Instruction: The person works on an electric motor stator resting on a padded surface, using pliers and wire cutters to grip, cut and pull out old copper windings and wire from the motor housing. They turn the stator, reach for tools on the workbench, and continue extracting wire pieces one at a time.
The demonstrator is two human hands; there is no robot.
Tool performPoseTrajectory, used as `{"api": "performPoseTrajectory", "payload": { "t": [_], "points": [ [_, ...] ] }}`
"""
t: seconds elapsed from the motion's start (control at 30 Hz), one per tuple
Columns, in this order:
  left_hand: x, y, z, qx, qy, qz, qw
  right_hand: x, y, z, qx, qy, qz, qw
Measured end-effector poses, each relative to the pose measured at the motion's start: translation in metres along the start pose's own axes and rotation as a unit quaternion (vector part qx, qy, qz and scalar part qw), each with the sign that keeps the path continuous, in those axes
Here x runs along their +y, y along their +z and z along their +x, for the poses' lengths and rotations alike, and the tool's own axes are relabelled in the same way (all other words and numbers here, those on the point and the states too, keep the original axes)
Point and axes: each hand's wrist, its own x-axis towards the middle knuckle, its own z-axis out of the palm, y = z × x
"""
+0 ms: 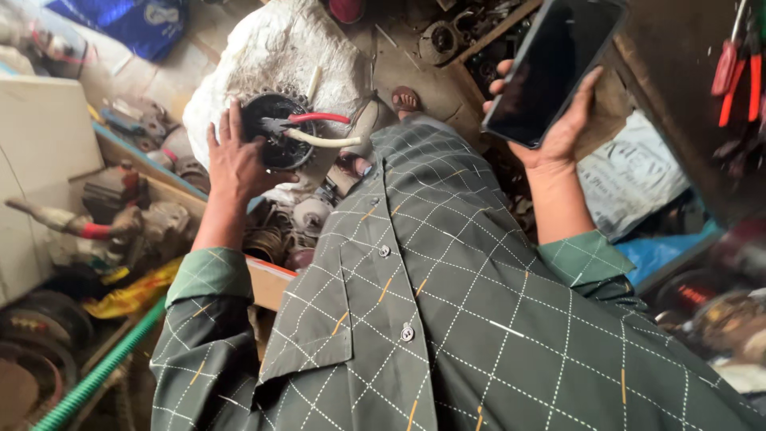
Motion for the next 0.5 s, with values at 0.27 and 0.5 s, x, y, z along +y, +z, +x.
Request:
{"api": "performPoseTrajectory", "payload": {
  "t": [0.27,0.5],
  "points": [
    [0.014,-0.004,0.007,0.004,-0.047,0.018,0.999,-0.049,-0.035,0.059,-0.015,0.063,-0.047,0.997],
    [0.022,-0.008,0.006,0.008,-0.074,0.014,0.997,-0.073,-0.038,0.100,-0.079,0.131,-0.004,0.988]
  ]
}}
